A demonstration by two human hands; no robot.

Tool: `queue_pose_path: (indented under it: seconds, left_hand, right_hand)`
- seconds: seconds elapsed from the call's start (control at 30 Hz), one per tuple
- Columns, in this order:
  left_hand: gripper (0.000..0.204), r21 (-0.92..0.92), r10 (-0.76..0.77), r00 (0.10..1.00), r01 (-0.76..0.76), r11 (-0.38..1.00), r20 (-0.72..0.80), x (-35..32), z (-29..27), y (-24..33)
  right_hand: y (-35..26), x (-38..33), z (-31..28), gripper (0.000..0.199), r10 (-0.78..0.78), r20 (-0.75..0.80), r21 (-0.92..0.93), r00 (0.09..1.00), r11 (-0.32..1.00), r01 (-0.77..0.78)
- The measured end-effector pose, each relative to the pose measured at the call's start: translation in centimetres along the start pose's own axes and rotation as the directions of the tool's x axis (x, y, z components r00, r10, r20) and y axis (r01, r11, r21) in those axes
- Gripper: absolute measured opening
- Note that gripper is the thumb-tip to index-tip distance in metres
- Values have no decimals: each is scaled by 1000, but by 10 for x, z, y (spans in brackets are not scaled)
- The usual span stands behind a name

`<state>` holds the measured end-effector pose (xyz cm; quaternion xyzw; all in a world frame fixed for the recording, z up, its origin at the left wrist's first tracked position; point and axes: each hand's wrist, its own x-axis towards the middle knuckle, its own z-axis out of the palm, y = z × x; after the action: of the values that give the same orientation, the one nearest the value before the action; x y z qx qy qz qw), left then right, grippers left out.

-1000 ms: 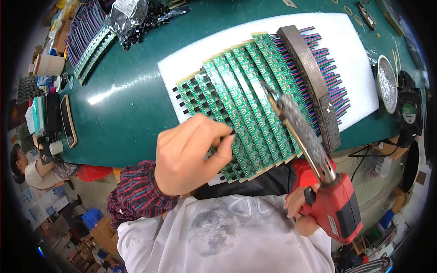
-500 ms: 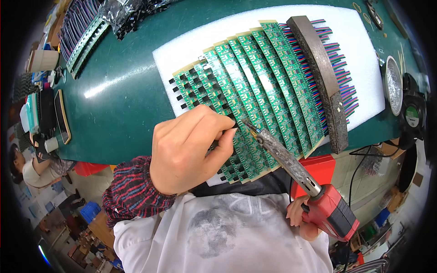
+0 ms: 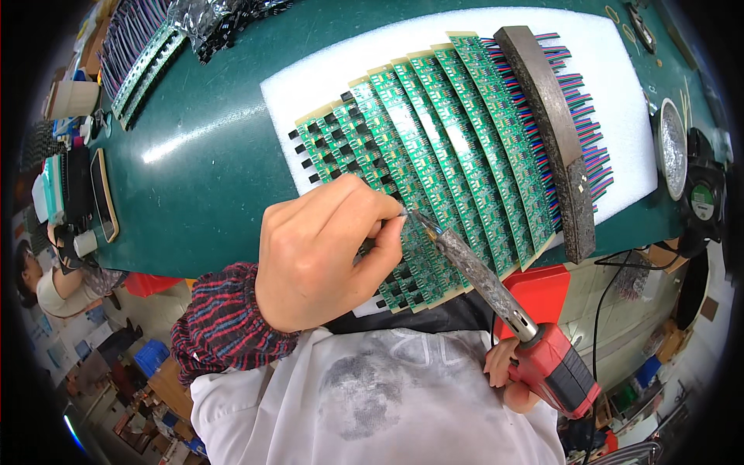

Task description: The person repeatedly picks up electronic components by hand, positions them onto circuit boards, and solders them using a soldering iron.

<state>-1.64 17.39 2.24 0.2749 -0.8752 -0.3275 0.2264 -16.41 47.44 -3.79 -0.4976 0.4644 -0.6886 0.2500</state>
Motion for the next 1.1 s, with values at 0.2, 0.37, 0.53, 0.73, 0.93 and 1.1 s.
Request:
queue_pose_path:
  seconds: [0.2, 0.37, 0.53, 0.73, 0.93, 1.1]
  left_hand:
    - [18, 1, 12, 1000, -12, 1000, 17, 1, -3, 0]
    - [18, 11, 18, 1000, -18, 1000, 23, 2, -3, 0]
    - [17, 11, 21, 1000, -21, 1000, 19, 2, -3, -1]
    - [16, 9, 16, 1000, -16, 1000, 27, 3, -3, 0]
    - [16, -1, 26, 999, -26, 1000, 25, 2, -3, -1]
    - [16, 0, 6, 999, -7, 1000, 36, 3, -3, 1]
  right_hand:
    - [2, 26, 8, 65, -222, 294, 491, 930, 870, 53]
    - [-24, 22, 11, 21, 744, 61, 446, 665, 576, -685]
    - [-22, 28, 8, 26, 724, 80, 333, 685, 628, -703]
    - [-30, 34, -11, 51, 698, 330, 31, 636, 665, -746]
    - [-30, -16, -12, 74, 573, 73, -81, 816, 819, -568]
    - [-20, -1, -6, 83, 587, 136, -58, 798, 809, -585]
